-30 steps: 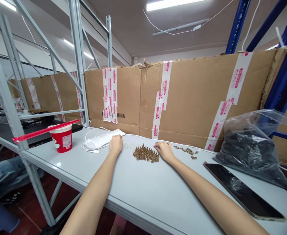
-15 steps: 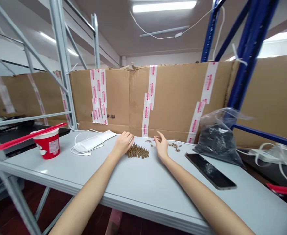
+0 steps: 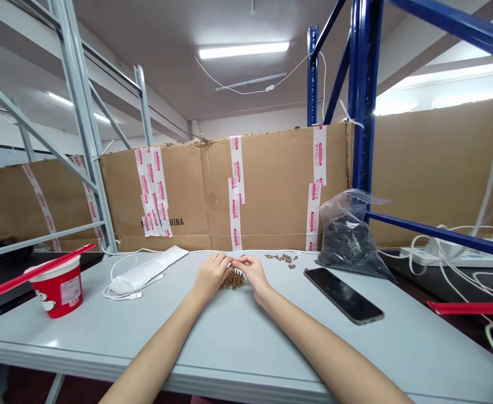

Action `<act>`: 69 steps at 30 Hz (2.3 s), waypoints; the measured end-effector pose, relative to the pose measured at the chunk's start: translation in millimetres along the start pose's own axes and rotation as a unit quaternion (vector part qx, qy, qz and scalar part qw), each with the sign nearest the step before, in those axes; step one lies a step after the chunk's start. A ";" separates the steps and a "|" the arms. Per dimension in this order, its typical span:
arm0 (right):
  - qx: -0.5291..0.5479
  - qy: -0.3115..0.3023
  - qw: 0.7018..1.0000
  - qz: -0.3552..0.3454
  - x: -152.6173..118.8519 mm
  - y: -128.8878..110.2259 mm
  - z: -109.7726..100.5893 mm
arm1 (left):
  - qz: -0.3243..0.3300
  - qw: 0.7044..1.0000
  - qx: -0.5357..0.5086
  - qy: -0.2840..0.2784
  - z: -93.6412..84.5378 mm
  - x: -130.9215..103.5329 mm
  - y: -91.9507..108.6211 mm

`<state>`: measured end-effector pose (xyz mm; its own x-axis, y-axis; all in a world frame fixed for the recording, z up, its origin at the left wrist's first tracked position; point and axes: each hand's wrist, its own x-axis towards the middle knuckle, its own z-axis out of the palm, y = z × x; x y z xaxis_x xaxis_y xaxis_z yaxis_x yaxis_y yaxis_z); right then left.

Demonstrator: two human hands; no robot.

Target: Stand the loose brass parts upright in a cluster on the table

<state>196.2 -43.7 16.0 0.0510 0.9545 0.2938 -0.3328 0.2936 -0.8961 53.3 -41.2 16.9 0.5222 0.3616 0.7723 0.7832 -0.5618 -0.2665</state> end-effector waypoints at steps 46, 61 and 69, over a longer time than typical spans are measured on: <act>-0.070 -0.065 0.994 0.061 -9.3 -23.9 0.3 | 0.068 0.975 0.157 0.142 -7.2 -0.4 -6.8; -0.101 -0.105 0.986 0.080 -7.8 -25.5 -8.1 | 0.116 0.980 0.114 0.117 -5.8 -2.3 -9.3; -0.115 -0.108 0.983 0.090 -8.3 -23.9 -8.9 | 0.143 0.983 0.107 0.049 -6.5 -1.7 -13.9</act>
<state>212.0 -58.2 32.1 -0.1978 0.9661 0.1658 -0.0958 0.1493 -0.9841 39.4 -38.7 23.0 0.7049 0.1330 0.6968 0.6673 -0.4576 -0.5877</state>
